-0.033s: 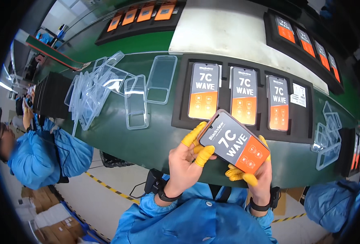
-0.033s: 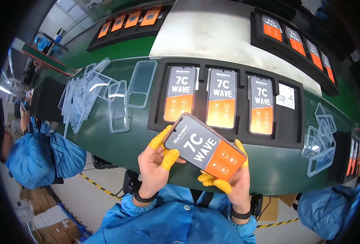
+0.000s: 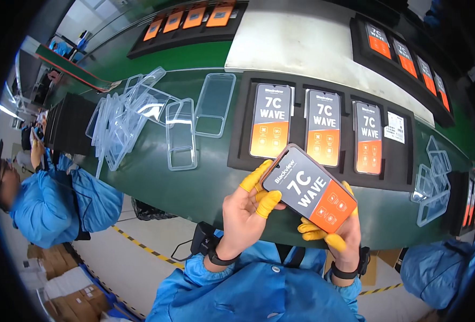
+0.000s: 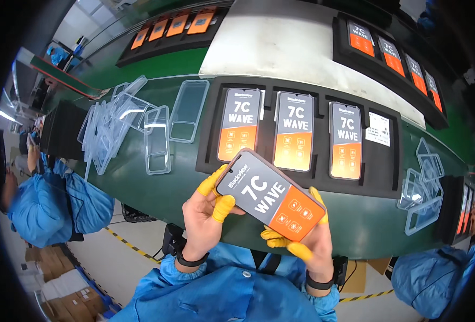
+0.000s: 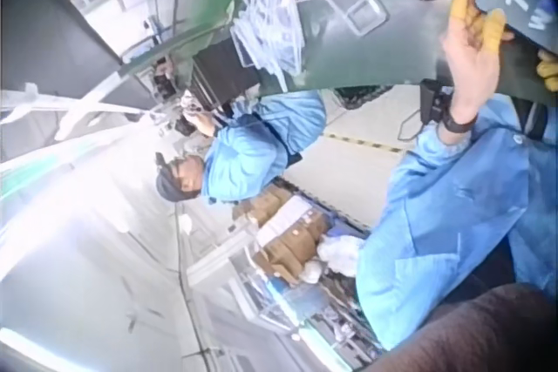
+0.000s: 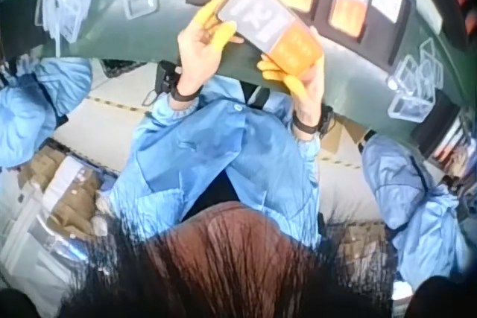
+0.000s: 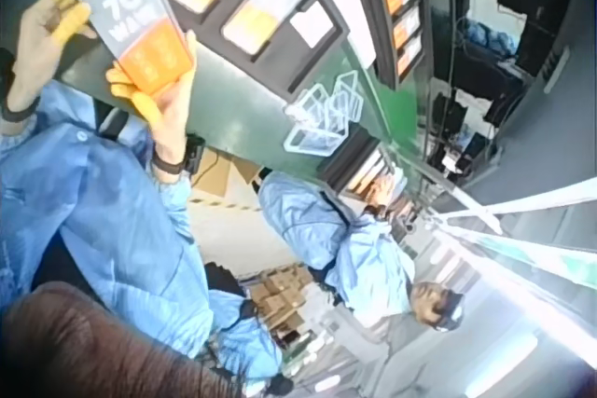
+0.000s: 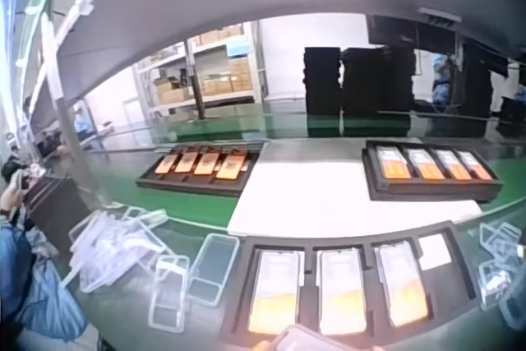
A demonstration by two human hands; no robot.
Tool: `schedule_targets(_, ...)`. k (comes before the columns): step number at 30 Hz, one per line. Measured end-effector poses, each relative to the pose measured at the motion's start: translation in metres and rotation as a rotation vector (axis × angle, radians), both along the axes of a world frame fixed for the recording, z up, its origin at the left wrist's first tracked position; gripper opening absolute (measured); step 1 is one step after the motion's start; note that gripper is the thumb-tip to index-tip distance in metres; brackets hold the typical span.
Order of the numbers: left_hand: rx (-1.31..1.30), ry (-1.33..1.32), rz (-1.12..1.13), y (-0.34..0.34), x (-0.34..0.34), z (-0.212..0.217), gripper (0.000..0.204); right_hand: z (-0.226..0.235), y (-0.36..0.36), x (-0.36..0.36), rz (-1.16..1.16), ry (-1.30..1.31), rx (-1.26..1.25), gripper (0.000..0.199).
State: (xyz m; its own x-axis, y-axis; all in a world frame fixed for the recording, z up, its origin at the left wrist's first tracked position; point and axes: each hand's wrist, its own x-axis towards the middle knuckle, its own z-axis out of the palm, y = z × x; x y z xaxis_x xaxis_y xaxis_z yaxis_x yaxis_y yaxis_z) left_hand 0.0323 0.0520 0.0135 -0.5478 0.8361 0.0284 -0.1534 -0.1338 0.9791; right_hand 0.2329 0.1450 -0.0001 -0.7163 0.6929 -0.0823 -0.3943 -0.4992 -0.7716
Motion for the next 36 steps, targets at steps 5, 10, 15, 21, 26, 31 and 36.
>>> schedule_targets(5, -0.006, -0.187, 0.042, 0.000, -0.003, 0.005, 0.048, -0.017, 0.000, 0.006, -0.006, -0.108, 0.095, 0.090)
schedule_targets(10, -0.022, -0.148, 0.102, 0.003, 0.002, 0.013, 0.045, -0.024, -0.009, 0.000, -0.116, -0.083, 0.082, 0.087)
schedule_targets(15, -0.034, -0.109, 0.112, 0.005, 0.006, 0.020, 0.046, -0.027, -0.006, -0.001, -0.179, -0.064, 0.049, 0.085)
schedule_targets(21, 0.070, -0.248, 0.047, 0.000, 0.007, 0.018, 0.048, -0.022, -0.006, 0.002, -0.188, -0.031, 0.051, 0.086)
schedule_targets(26, 0.130, -0.144, 0.121, -0.007, 0.001, 0.013, 0.033, -0.020, -0.005, 0.007, -0.140, -0.045, 0.073, 0.086)
schedule_targets(31, 0.203, -0.099, 0.175, -0.011, 0.001, 0.008, 0.025, -0.017, -0.009, 0.008, -0.136, -0.020, 0.102, 0.078)
schedule_targets(36, 0.178, -0.109, 0.220, -0.005, 0.001, -0.004, 0.023, -0.011, -0.012, 0.002, -0.165, -0.038, 0.127, 0.073)
